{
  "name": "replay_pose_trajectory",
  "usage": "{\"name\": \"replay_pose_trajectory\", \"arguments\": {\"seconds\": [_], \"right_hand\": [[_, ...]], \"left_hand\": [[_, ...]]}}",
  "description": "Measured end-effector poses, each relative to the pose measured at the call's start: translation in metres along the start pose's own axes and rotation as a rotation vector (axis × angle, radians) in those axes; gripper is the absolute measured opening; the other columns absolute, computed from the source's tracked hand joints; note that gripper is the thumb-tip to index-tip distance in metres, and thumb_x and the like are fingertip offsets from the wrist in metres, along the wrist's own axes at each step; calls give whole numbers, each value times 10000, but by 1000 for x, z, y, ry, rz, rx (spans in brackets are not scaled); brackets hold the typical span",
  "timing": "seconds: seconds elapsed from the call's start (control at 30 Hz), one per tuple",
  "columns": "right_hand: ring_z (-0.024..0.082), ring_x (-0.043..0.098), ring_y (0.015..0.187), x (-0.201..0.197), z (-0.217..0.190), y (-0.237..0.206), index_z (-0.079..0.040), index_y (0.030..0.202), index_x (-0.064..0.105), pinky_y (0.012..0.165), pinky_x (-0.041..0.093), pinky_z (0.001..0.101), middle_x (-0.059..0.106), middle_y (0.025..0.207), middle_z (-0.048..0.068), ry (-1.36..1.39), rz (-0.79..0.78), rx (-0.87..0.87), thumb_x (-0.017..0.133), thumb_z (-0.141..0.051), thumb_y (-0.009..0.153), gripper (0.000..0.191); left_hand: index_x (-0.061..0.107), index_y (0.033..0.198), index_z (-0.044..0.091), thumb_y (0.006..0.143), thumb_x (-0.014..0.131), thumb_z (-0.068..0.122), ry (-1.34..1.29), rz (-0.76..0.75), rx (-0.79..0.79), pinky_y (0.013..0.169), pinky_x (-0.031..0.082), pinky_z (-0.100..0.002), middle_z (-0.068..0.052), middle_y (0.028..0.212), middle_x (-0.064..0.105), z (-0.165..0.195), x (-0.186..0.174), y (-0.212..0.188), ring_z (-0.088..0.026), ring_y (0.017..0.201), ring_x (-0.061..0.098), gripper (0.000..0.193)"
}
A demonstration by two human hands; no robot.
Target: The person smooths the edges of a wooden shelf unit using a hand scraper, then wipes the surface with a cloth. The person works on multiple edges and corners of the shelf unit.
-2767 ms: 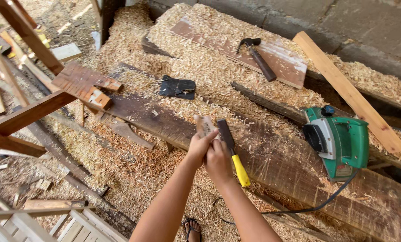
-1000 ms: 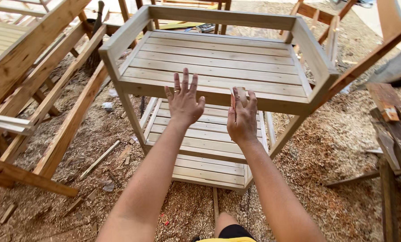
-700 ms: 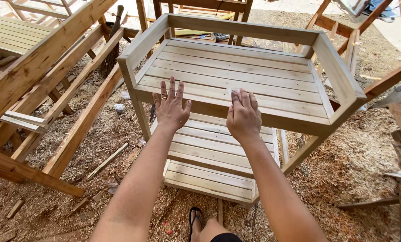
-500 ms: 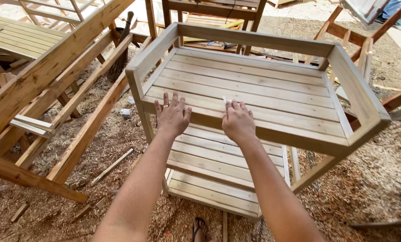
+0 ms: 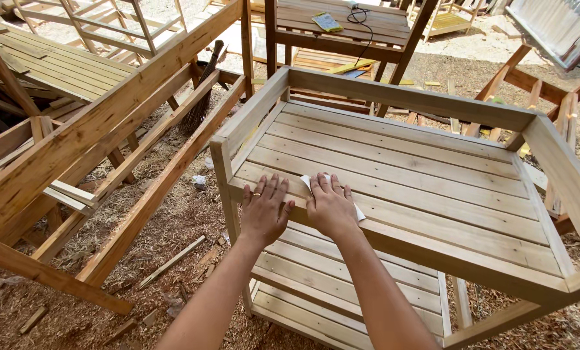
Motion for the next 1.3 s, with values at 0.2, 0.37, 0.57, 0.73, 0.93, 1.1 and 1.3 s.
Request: {"name": "replay_pose_trajectory", "arguments": {"seconds": [0.2,0.37,0.57,0.73,0.93,1.1,1.3], "right_hand": [[282,209,1540,16,6,6,-183,1565,351,1247,149,484,272,1661,38,-26,8,22,374,-372,1007,590],[250,187,1535,26,8,12,-190,1565,335,1235,141,455,261,1656,21,-44,5,47,342,-374,1004,591],[254,198,1536,28,-8,13,-200,1568,350,1241,157,456,273,1658,10,-57,47,151,327,-373,1021,574],[255,252,1521,29,-54,9,-182,1543,398,1231,197,453,322,1637,21,-86,152,278,353,-375,1014,565],[260,280,1512,24,-123,8,-174,1525,431,1228,209,463,357,1620,18,23,151,308,360,-348,1018,540],[347,360,1505,-17,-217,16,-69,1544,438,1231,287,479,407,1614,127,203,638,37,413,-235,1057,515],[348,335,1504,-29,-303,46,-72,1510,475,1220,276,499,430,1585,132,-80,705,-83,466,-223,968,563]], "left_hand": [[487,1489,161,1017,406,506,1,22,71,1169,227,-572,-119,1534,459,-13,0,7,-342,1427,408,590],[432,1492,94,1010,435,492,-13,75,144,1168,216,-557,-142,1536,427,-21,-1,-2,-337,1432,361,626],[389,1510,43,967,519,385,-56,80,298,1211,177,-536,-173,1556,381,-36,-9,-18,-338,1466,314,654],[391,1488,46,860,575,226,-37,97,453,1141,276,-498,-153,1483,432,-62,-38,-33,-301,1378,385,678],[406,1465,104,904,549,199,-248,423,335,1000,359,-457,-137,1235,464,-130,-115,-31,-257,1154,427,587],[259,1529,77,1057,387,369,-1290,89,-372,971,552,-545,-173,1466,233,-193,-113,19,-326,1288,484,569],[364,1564,97,1066,218,512,-1820,-651,-250,1143,416,-399,-162,1511,512,-171,-106,18,-260,1369,508,665]]}}
Point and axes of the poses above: each hand's wrist, its own y-axis towards the middle knuckle, its own x-axis out of the palm, z = x × y, the point moved 7 cm from there along y, towards the middle knuckle
